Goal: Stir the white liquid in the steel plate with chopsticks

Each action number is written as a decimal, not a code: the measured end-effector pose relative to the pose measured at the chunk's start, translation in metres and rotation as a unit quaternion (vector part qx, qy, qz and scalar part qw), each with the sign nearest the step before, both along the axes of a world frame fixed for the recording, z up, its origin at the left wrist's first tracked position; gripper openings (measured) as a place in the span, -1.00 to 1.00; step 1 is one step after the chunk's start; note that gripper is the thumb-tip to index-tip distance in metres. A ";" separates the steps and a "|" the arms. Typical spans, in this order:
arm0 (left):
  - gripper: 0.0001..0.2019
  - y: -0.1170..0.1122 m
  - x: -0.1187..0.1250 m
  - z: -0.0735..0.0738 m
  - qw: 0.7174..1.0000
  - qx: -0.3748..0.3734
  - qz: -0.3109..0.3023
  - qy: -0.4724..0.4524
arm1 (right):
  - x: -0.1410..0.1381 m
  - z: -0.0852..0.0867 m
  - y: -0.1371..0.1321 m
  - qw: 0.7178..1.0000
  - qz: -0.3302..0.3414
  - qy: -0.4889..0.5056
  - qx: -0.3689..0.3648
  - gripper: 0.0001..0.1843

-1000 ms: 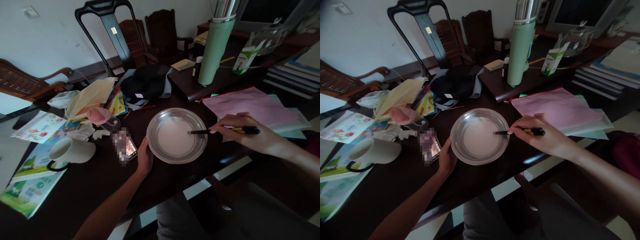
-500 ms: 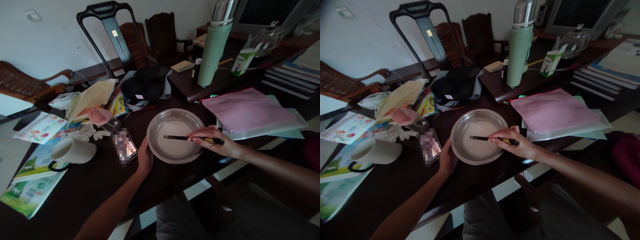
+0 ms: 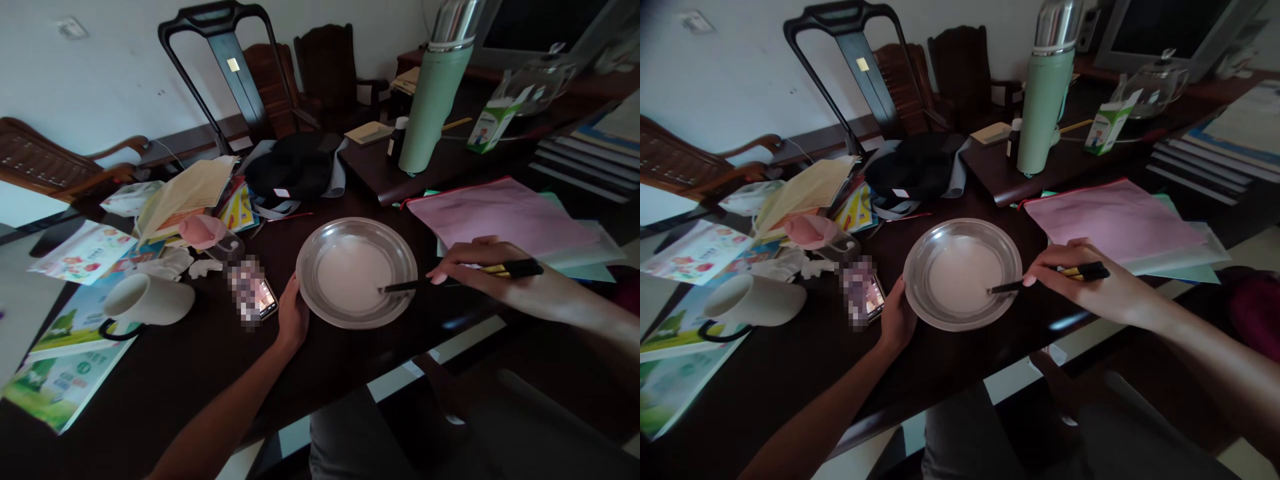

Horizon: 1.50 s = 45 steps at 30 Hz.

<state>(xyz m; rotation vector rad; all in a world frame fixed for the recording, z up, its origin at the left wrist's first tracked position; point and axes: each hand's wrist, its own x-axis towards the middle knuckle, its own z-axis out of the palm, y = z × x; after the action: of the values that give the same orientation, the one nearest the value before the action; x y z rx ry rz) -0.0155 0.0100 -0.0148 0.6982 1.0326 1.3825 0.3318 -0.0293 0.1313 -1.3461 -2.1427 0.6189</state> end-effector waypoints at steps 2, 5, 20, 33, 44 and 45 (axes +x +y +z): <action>-0.60 0.000 0.000 0.000 1.000 -0.005 0.005 -0.001 | -0.006 -0.004 -0.001 0.999 0.029 0.019 -0.037 -0.62; -0.58 0.000 0.000 0.000 1.000 -0.009 0.003 -0.001 | -0.023 -0.024 -0.001 0.998 0.045 0.049 -0.021 -0.69; -0.62 0.000 0.000 0.003 1.000 0.014 -0.011 0.008 | -0.015 -0.026 0.018 0.996 -0.059 0.008 0.073 -0.69; -0.62 -0.001 0.001 0.001 1.000 0.006 -0.004 0.016 | -0.028 -0.028 -0.003 0.996 0.059 0.054 -0.043 -0.70; -0.64 -0.001 0.001 0.006 1.000 0.010 -0.012 0.009 | -0.036 -0.044 0.027 0.997 -0.014 0.050 0.049 -0.74; -0.64 -0.001 0.001 0.006 1.000 0.012 -0.013 0.011 | -0.031 -0.037 0.026 0.997 -0.023 0.055 0.051 -0.74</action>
<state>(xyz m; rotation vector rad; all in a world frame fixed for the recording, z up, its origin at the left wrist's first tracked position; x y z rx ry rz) -0.0141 0.0088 -0.0089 0.7438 1.0214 1.3695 0.3010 -0.0037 0.0944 -1.2735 -2.0222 0.5452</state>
